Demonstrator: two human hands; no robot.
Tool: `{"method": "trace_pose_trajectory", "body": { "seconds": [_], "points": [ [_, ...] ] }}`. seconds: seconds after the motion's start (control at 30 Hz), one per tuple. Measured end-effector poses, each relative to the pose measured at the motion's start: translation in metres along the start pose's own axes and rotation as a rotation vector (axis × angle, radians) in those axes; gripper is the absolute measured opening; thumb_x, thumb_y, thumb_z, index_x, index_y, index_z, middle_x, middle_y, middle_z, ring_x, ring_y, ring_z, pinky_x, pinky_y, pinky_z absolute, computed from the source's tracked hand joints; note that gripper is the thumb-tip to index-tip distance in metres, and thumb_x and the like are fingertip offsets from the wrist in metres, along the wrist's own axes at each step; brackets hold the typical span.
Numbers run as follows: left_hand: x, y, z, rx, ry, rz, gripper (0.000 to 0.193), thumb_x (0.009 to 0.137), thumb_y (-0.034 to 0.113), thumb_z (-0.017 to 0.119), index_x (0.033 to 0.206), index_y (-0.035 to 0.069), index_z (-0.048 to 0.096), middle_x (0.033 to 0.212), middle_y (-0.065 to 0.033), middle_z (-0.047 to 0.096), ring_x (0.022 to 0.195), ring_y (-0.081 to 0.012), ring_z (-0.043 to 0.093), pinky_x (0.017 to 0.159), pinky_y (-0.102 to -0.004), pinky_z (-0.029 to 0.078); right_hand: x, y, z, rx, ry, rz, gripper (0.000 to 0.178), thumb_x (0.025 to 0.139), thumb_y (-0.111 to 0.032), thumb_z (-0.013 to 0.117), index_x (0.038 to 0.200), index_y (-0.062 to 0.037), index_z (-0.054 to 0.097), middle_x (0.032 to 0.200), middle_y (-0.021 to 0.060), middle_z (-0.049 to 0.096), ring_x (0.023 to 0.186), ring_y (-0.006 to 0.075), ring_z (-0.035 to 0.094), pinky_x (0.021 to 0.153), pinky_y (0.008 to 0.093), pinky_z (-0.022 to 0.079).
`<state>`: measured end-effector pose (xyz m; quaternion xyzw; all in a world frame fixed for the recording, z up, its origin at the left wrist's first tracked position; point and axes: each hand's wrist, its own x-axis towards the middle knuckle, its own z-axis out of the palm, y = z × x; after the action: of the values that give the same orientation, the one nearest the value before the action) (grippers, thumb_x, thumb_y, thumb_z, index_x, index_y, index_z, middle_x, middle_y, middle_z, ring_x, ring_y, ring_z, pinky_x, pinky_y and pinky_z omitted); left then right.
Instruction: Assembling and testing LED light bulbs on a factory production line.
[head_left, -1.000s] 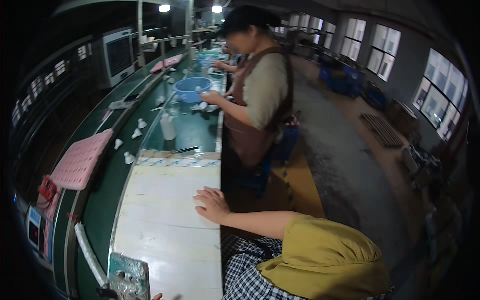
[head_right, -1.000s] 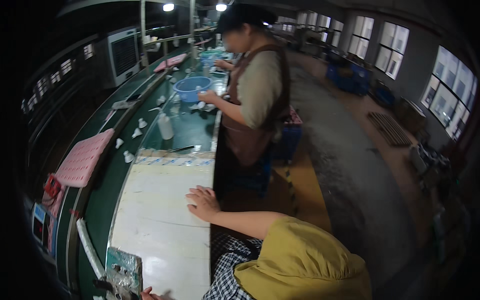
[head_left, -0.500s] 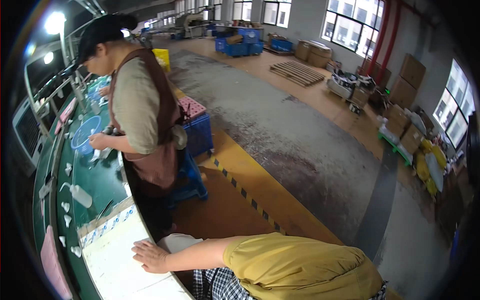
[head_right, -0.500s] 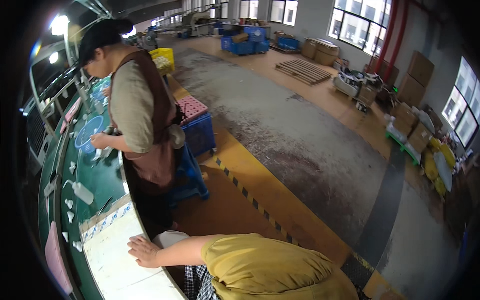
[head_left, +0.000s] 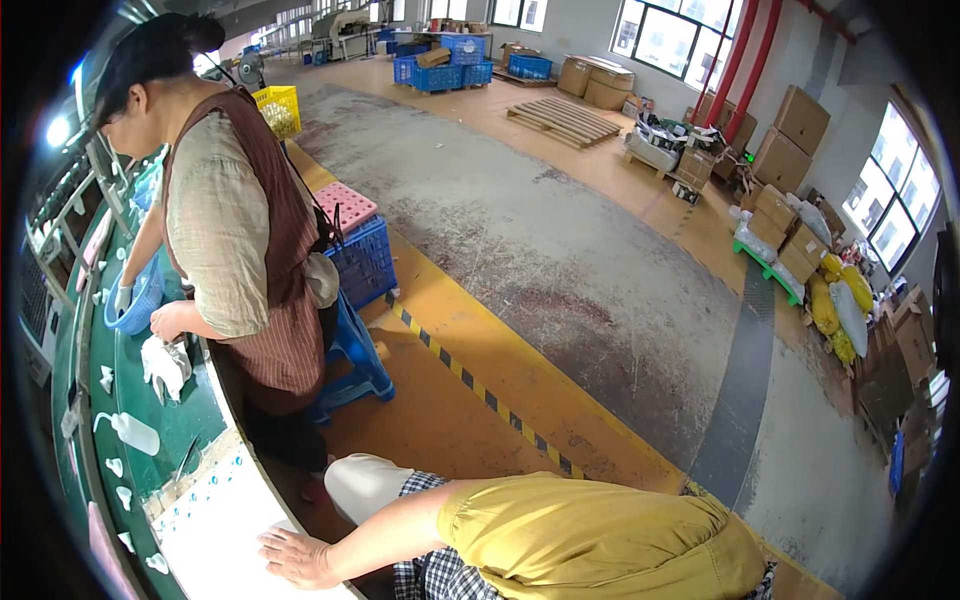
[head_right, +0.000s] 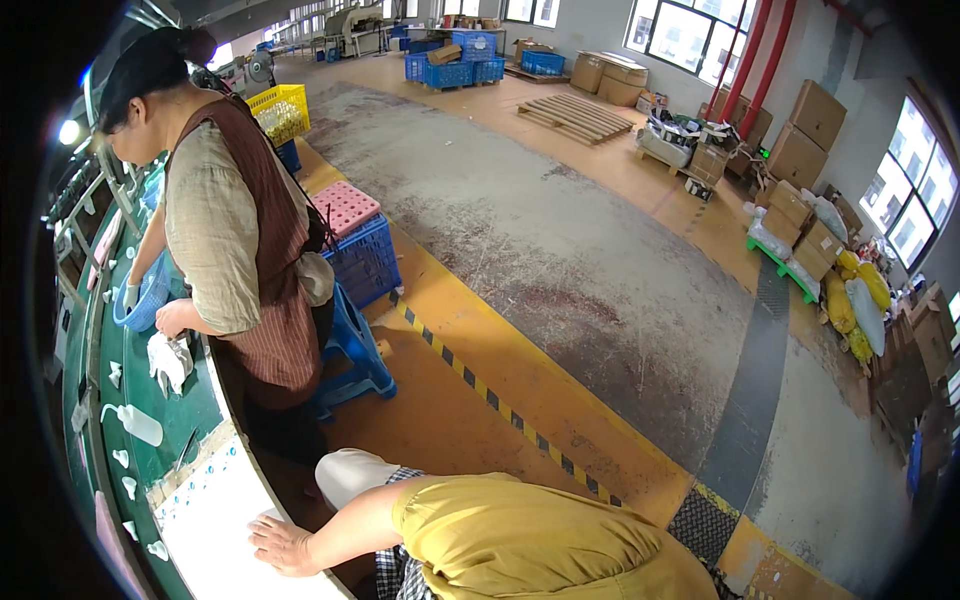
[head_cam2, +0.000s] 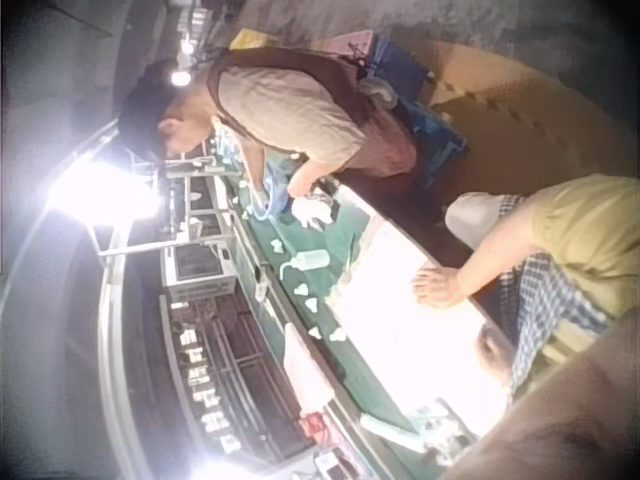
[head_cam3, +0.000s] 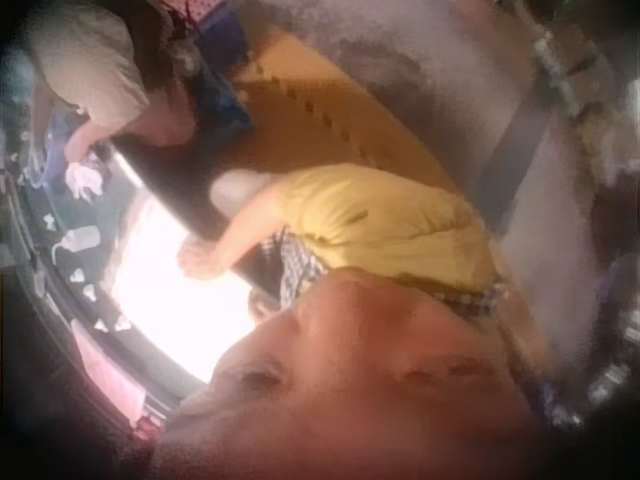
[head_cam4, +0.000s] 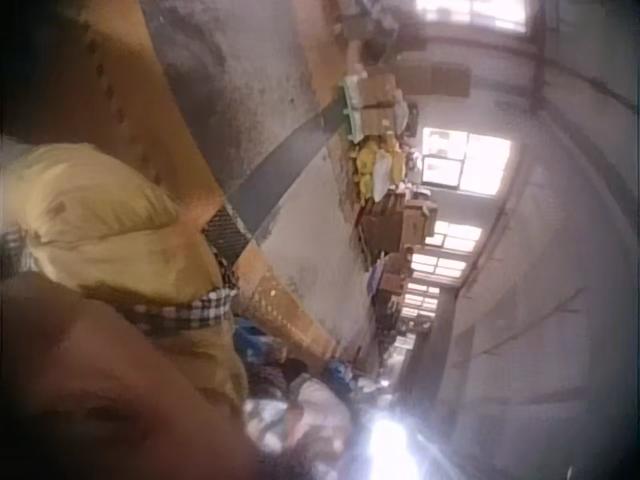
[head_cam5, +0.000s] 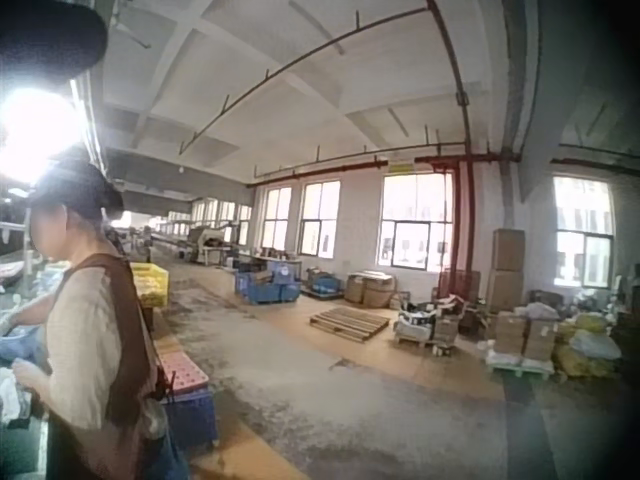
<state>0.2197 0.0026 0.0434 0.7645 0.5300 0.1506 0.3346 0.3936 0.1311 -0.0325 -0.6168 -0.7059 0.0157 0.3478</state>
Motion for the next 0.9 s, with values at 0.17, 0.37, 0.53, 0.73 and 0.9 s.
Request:
{"method": "trace_pose_trajectory", "body": {
  "seconds": [0.17, 0.37, 0.53, 0.73, 0.9],
  "points": [
    [0.016, -0.005, 0.009, -0.049, -0.058, -0.088, 0.036, 0.089, 0.030, 0.060, 0.114, 0.003, 0.062, 0.117, -0.0227, 0.059, 0.109, -0.0336, 0.056, 0.094, -0.0389, 0.043, -0.006, 0.005, -0.016, 0.163, 0.119, -0.007, 0.020, 0.077, -0.017, 0.055, 0.087, -0.0026, 0.063, 0.109, 0.0151, 0.053, 0.119, 0.0309, 0.041, 0.108, 0.0468, 0.022],
    [0.024, -0.045, 0.026, -0.178, -0.057, -0.072, 0.034, 0.092, 0.028, 0.054, 0.112, 0.001, 0.060, 0.114, -0.0211, 0.058, 0.107, -0.0326, 0.055, 0.093, -0.0399, 0.042, -0.003, 0.001, -0.018, 0.183, 0.141, -0.025, 0.016, 0.074, -0.016, 0.058, 0.081, -0.0032, 0.062, 0.101, 0.0126, 0.055, 0.112, 0.0283, 0.045, 0.104, 0.0440, 0.027],
    [0.024, -0.077, 0.042, -0.284, -0.043, -0.048, 0.033, 0.095, 0.026, 0.049, 0.112, -0.001, 0.058, 0.111, -0.0198, 0.058, 0.105, -0.0317, 0.053, 0.093, -0.0408, 0.041, -0.007, 0.006, -0.021, 0.177, 0.149, -0.016, 0.015, 0.073, -0.015, 0.060, 0.082, -0.0030, 0.062, 0.100, 0.0124, 0.055, 0.112, 0.0282, 0.046, 0.103, 0.0431, 0.029],
    [0.004, -0.060, 0.020, -0.334, 0.055, -0.032, 0.032, 0.097, 0.024, 0.046, 0.112, -0.002, 0.055, 0.109, -0.0189, 0.057, 0.103, -0.0307, 0.052, 0.093, -0.0407, 0.040, 0.002, -0.007, -0.022, 0.186, 0.148, -0.053, 0.014, 0.072, -0.014, 0.062, 0.081, -0.0034, 0.060, 0.099, 0.0125, 0.055, 0.111, 0.0280, 0.047, 0.101, 0.0417, 0.031],
    [0.000, -0.035, 0.025, -0.355, 0.121, 0.030, 0.035, 0.097, 0.025, 0.047, 0.115, -0.004, 0.054, 0.111, -0.0207, 0.056, 0.105, -0.0312, 0.052, 0.094, -0.0394, 0.039, -0.003, -0.002, -0.032, 0.110, 0.174, -0.039, 0.011, 0.071, -0.011, 0.059, 0.079, -0.0036, 0.060, 0.097, 0.0120, 0.056, 0.103, 0.0267, 0.050, 0.096, 0.0408, 0.035]
  ]
}}
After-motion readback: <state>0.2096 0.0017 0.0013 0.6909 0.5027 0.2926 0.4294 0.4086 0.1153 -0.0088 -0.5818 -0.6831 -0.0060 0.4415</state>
